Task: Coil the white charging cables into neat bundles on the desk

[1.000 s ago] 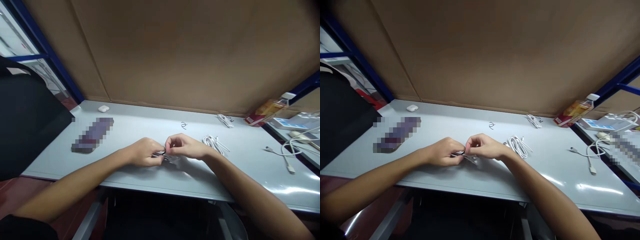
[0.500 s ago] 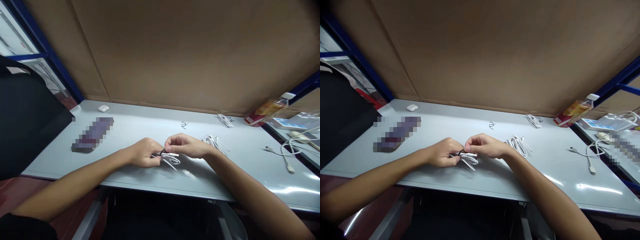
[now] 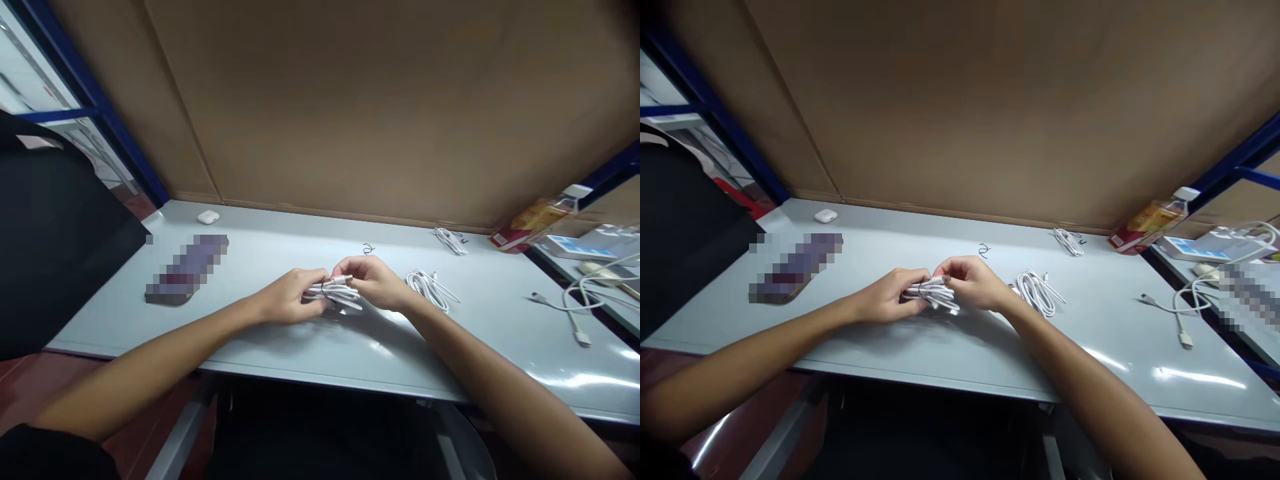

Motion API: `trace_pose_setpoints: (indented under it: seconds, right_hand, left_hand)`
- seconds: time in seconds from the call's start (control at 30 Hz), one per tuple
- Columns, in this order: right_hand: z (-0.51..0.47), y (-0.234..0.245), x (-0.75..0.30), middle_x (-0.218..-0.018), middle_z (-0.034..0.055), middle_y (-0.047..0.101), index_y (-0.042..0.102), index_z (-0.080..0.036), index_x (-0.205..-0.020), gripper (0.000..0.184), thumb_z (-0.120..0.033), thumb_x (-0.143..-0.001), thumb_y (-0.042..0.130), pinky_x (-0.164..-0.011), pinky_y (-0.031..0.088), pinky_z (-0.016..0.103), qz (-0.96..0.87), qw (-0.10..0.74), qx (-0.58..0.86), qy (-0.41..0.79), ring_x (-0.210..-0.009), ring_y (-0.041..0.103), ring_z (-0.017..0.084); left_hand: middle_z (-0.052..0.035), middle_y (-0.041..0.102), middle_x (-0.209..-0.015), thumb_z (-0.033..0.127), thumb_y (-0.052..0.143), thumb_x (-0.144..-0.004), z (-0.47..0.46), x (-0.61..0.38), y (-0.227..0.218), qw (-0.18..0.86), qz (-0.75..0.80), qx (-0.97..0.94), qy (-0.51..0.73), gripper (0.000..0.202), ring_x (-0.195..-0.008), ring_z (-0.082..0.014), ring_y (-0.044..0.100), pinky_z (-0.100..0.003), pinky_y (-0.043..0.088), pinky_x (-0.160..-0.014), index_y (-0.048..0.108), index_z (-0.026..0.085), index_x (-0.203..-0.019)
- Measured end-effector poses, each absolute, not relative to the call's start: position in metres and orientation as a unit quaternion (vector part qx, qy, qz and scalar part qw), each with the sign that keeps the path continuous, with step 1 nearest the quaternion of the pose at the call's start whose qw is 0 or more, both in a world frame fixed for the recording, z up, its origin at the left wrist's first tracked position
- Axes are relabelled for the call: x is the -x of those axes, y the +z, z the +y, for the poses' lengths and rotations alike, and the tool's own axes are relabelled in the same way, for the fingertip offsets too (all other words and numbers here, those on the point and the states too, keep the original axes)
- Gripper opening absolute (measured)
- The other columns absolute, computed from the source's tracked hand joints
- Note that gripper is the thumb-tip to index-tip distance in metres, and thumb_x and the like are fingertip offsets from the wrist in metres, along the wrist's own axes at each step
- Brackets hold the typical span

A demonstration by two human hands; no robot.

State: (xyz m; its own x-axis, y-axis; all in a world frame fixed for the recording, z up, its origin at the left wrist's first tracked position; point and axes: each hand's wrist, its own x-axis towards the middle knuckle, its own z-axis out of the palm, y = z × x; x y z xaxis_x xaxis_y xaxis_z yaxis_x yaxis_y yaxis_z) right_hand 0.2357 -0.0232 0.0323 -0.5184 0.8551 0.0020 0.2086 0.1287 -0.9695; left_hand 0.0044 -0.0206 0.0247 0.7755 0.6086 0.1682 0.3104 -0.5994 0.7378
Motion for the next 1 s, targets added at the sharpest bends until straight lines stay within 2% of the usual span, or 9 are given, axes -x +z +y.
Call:
trace_pose_setpoints:
  seconds: [0.13, 0.27, 0.47, 0.6, 0.67, 0.77, 0.87, 1.0]
  right_hand:
    - [-0.023, 0.031, -0.235, -0.083, 0.0022, 0.071, 0.07, -0.018, -0.089, 0.023, -0.038, -0.082, 0.079, -0.065, 0.048, 0.028, -0.672, 0.333, 0.385, 0.538, -0.07, 0.063, 0.015]
    - [-0.022, 0.031, -0.235, -0.083, 0.0018, 0.071, 0.071, -0.019, -0.086, 0.022, -0.037, -0.08, 0.082, -0.069, 0.048, 0.029, -0.662, 0.353, 0.365, 0.551, -0.073, 0.063, 0.015]
    - [-0.021, 0.024, -0.231, -0.071, -0.0014, 0.064, 0.073, -0.019, -0.08, 0.018, -0.032, -0.077, 0.085, -0.066, 0.046, 0.028, -0.603, 0.353, 0.342, 0.628, -0.066, 0.055, 0.013]
    - [-0.025, 0.024, -0.223, -0.078, -0.0005, 0.064, 0.074, -0.019, -0.085, 0.019, -0.033, -0.08, 0.084, -0.07, 0.051, 0.028, -0.523, 0.35, 0.317, 0.709, -0.07, 0.057, 0.013]
    - [-0.027, 0.025, -0.22, -0.086, 0.0015, 0.066, 0.075, -0.018, -0.094, 0.022, -0.032, -0.079, 0.085, -0.075, 0.053, 0.03, -0.495, 0.347, 0.307, 0.735, -0.074, 0.06, 0.014]
    - [-0.031, 0.028, -0.213, -0.095, 0.0036, 0.067, 0.075, -0.019, -0.1, 0.031, -0.034, -0.076, 0.088, -0.078, 0.054, 0.032, -0.449, 0.359, 0.301, 0.761, -0.079, 0.062, 0.015]
    - [-0.037, 0.03, -0.205, -0.093, 0.0039, 0.066, 0.074, -0.019, -0.094, 0.036, -0.047, -0.076, 0.087, -0.072, 0.05, 0.031, -0.435, 0.39, 0.329, 0.742, -0.076, 0.059, 0.015]
    - [-0.043, 0.031, -0.198, -0.077, -0.0013, 0.056, 0.068, -0.019, -0.08, 0.035, -0.048, -0.077, 0.087, -0.064, 0.038, 0.029, -0.461, 0.41, 0.377, 0.692, -0.068, 0.046, 0.012]
  left_hand:
    - [0.0012, 0.062, -0.088, 0.03, 0.057, -0.094, -0.023, -0.004, 0.025, 0.402, 0.294, -0.836, 0.231, 0.015, -0.074, -0.0149, 0.056, -0.025, 0.041, -0.064, 0.051, 0.02, -0.103]
    - [-0.0025, 0.066, -0.099, 0.033, 0.053, -0.101, -0.023, -0.005, 0.018, 0.436, 0.274, -0.809, 0.284, 0.029, -0.084, -0.0168, 0.062, -0.027, 0.046, -0.068, 0.036, 0.024, -0.122]
    - [-0.0074, 0.068, -0.104, 0.036, 0.054, -0.102, -0.018, -0.007, 0.006, 0.39, 0.252, -0.816, 0.344, 0.02, -0.091, -0.0193, 0.066, -0.033, 0.05, -0.079, 0.043, 0.022, -0.112]
    - [-0.0041, 0.071, -0.094, 0.037, 0.051, -0.104, -0.015, -0.008, 0.005, 0.402, 0.256, -0.79, 0.386, 0.016, -0.09, -0.0202, 0.069, -0.037, 0.051, -0.087, 0.044, 0.022, -0.106]
    - [-0.0014, 0.07, -0.09, 0.033, 0.051, -0.103, -0.014, -0.008, 0.008, 0.38, 0.278, -0.787, 0.4, 0.012, -0.086, -0.0185, 0.068, -0.036, 0.051, -0.085, 0.045, 0.022, -0.103]
    - [0.0004, 0.068, -0.088, 0.023, 0.051, -0.099, -0.013, -0.006, 0.014, 0.312, 0.325, -0.798, 0.4, 0.004, -0.077, -0.0164, 0.064, -0.031, 0.049, -0.075, 0.047, 0.022, -0.102]
    - [-0.0006, 0.067, -0.089, 0.018, 0.047, -0.095, -0.014, -0.006, 0.014, 0.241, 0.342, -0.827, 0.375, 0.008, -0.076, -0.0173, 0.063, -0.03, 0.048, -0.07, 0.05, 0.022, -0.102]
    - [-0.0043, 0.069, -0.102, 0.017, 0.046, -0.094, -0.016, -0.011, 0.009, 0.199, 0.353, -0.845, 0.348, 0.013, -0.089, -0.0211, 0.067, -0.033, 0.05, -0.075, 0.053, 0.022, -0.103]
